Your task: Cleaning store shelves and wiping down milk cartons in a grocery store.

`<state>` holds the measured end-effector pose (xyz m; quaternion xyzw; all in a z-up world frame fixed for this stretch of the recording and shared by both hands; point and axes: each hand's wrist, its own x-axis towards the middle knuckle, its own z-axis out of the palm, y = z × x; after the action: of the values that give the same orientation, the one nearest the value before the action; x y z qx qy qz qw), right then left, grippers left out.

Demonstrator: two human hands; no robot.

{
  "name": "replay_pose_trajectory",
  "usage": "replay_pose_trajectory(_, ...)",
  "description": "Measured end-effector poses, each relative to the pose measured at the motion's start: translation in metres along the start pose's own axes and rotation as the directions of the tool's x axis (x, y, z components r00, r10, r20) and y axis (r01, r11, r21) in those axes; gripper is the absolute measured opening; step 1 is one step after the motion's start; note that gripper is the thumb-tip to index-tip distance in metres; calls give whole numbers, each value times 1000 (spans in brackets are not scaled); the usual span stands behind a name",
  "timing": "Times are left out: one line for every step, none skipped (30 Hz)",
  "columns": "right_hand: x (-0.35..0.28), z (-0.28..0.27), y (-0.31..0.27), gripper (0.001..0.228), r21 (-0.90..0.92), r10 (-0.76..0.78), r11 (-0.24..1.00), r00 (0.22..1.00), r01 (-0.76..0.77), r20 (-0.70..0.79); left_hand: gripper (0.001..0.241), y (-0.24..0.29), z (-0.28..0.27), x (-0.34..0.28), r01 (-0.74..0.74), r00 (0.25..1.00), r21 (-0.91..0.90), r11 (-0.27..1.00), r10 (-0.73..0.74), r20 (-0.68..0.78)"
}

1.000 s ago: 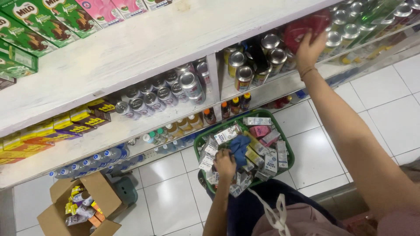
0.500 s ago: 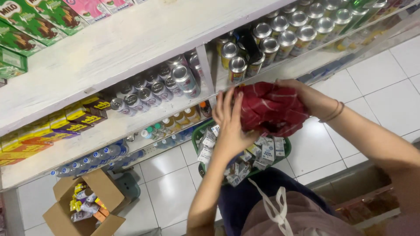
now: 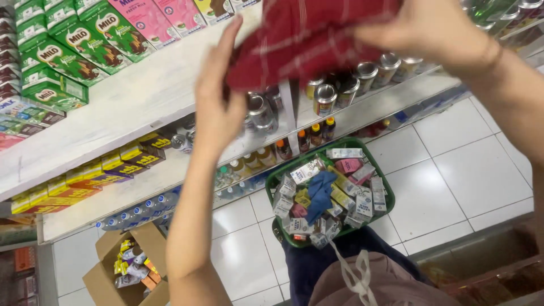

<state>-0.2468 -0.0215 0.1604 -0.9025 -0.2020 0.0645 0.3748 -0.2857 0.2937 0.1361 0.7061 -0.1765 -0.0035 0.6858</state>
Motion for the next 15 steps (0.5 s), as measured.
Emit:
replay_pose_trajectory(17,-3,7,33,-113,37,993,997,-44,-66,72,-1,-13,18,-193,974,381,904,223,-37)
replay_pose_trajectory(35,-7,14,30,-221,65,971,989,-93,-134,72,-1,-26,35,-318,902,704,635,431,18)
replay_pose_trajectory(55,-2,38,30,-223,65,970,989,-94,-136,72,-19,-36,49,-320,901,703,635,433,19)
replay_pose_trajectory(76,3,61,33,-285,-34,958,999,27,-21,52,-37,-47,63,-328,918,839,433,355,175)
replay_pose_trajectory(98,7,85,37,-330,-127,931,987,153,98,35,-54,-58,79,-354,922,914,200,238,305)
replay_pose_trajectory(97,7,90,37,-332,-128,931,987,152,94,35,-65,-56,83,-357,921,913,198,240,307)
replay_pose_trajectory(100,6,94,39,-324,-172,917,964,232,203,22,-74,-55,90,-442,891,850,287,253,377)
replay_pose_trajectory(103,5,98,41,-308,-212,900,927,309,310,29,-83,-55,98,-518,854,771,371,273,443)
replay_pose_trajectory(100,4,98,41,-314,-212,898,928,309,308,29,-84,-45,101,-521,852,769,370,280,443)
replay_pose_trajectory(97,3,99,38,-351,-195,890,938,292,285,31,-86,-35,104,-442,895,750,493,185,406)
replay_pose_trajectory(93,3,100,36,-387,-179,880,948,275,265,42,-89,-24,106,-345,923,719,604,81,375)
replay_pose_trajectory(98,2,112,36,-393,-179,877,947,276,266,42,-102,-21,117,-347,924,717,605,88,373)
replay_pose_trajectory(103,2,123,40,-408,-218,874,964,263,154,38,-115,-18,128,-366,913,673,643,110,392)
replay_pose_trajectory(109,2,134,44,-421,-257,872,966,250,41,34,-127,-15,139,-384,902,627,678,133,410)
replay_pose_trajectory(116,7,145,44,-422,-259,871,965,251,41,34,-134,-5,151,-385,902,627,677,134,409)
